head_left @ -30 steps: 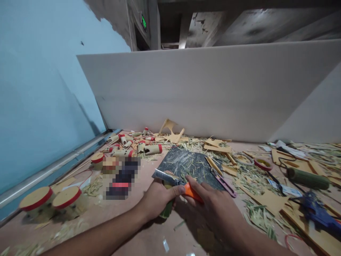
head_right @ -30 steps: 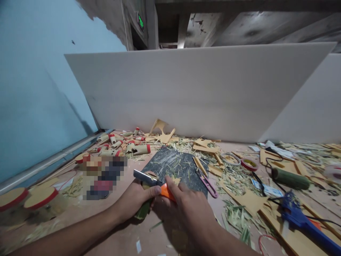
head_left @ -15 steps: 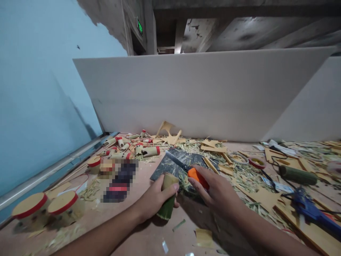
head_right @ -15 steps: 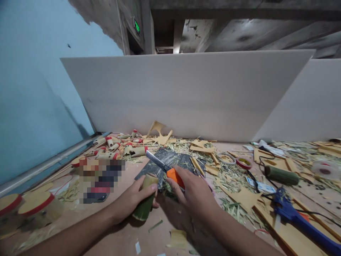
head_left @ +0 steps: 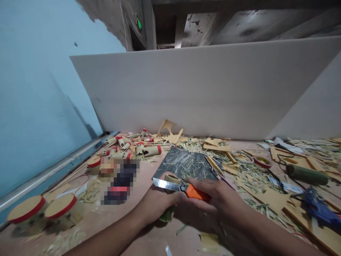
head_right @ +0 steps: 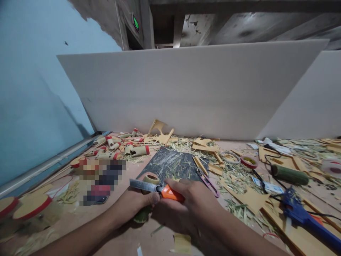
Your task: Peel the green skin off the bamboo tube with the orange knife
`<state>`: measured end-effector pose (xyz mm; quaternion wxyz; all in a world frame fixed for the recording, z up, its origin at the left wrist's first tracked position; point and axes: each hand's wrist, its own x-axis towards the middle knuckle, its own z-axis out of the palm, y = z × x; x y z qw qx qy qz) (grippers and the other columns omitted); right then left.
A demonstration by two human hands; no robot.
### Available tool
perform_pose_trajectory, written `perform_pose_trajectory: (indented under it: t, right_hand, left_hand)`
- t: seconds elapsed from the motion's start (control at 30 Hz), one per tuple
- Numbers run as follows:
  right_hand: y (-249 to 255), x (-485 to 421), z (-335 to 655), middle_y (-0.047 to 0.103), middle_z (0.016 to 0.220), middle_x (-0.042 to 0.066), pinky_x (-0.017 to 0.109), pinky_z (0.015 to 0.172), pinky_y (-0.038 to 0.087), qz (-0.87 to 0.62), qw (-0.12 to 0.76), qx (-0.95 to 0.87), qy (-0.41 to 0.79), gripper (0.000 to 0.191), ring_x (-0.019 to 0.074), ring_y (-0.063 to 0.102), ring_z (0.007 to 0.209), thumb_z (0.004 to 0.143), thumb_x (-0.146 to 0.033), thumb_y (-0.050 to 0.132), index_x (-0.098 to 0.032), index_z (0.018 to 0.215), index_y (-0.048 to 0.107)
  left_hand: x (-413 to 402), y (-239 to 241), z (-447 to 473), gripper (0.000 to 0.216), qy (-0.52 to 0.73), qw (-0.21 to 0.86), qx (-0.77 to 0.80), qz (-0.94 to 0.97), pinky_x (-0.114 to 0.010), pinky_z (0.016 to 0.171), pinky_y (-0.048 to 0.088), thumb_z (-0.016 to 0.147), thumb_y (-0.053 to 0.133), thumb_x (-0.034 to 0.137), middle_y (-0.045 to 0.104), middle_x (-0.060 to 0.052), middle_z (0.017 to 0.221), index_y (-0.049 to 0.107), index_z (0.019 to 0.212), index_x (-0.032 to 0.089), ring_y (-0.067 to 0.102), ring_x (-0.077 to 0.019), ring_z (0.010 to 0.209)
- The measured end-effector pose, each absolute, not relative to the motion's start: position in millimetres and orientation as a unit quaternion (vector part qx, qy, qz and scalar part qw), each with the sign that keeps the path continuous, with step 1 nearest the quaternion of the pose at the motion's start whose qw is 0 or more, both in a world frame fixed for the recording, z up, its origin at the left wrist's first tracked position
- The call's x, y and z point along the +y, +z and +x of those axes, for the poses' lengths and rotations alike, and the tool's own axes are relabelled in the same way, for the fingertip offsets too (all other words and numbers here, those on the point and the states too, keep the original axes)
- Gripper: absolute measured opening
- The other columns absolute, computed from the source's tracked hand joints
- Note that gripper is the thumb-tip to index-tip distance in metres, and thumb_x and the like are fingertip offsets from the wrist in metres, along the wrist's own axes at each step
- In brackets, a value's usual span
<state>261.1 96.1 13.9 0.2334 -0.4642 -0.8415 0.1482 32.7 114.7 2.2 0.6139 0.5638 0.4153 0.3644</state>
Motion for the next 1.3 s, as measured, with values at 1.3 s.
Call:
perform_pose_trajectory:
  t: [1.3]
  right_hand:
    - [0, 90, 243, 0.082, 0.101, 0.013, 0.031, 0.067, 0.055, -0.557, 0.271, -0.781, 0.081, 0.047, 0.0271, 0.077, 0.081, 0.102, -0.046, 0.052, -0.019, 0.138, 0.066]
  left_hand:
    - [111, 1, 44, 0.053, 0.385, 0.533, 0.478, 0.583, -0.023, 0.042, 0.046, 0.080, 0.073, 0.069, 0.061, 0.004, 0.059, 0.056, 0.092, 0.020, 0.055, -0.0125, 0.042]
